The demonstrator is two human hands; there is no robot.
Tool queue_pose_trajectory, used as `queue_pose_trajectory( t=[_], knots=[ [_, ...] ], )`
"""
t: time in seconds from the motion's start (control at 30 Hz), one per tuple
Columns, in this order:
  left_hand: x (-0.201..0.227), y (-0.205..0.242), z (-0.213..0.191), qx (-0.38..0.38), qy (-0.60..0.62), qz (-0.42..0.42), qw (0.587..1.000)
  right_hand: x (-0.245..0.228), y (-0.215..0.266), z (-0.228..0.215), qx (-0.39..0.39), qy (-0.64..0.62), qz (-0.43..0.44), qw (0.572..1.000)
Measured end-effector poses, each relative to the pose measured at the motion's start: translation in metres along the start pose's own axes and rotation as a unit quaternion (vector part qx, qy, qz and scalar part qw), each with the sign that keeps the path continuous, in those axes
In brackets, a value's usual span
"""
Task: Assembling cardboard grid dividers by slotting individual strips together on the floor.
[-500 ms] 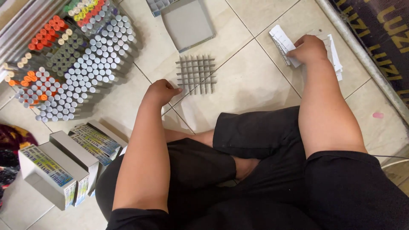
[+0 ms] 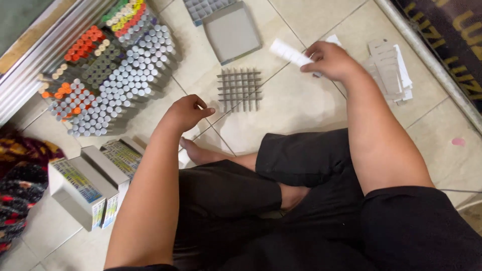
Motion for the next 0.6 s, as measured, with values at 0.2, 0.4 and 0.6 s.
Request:
queue_pose_trajectory(
  t=[0.2, 0.4, 0.6],
  knots=[
    [-0.029, -0.018, 0.013, 0.043, 0.115, 0.101, 0.987, -0.043, 0.01, 0.05, -0.066, -0.021, -0.193, 0.979],
    [-0.012, -0.042, 0.019, 0.006, 0.16, 0.152, 0.975, -0.052, 0.01, 0.072, -0.042, 0.066, -0.186, 0.979],
    [-0.007, -0.061, 0.03, 0.017, 0.084, 0.164, 0.983, -0.033, -0.004, 0.059, -0.033, 0.046, -0.198, 0.979]
  ],
)
Point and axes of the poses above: each hand's wrist, its own y-axis away from the middle knuckle, its own z-axis out of the palm, x = y × z, the point moved 5 cm from there along -y, towards the middle knuckle, and after that the axes turned 4 degrees about x, right-handed, at the moved point
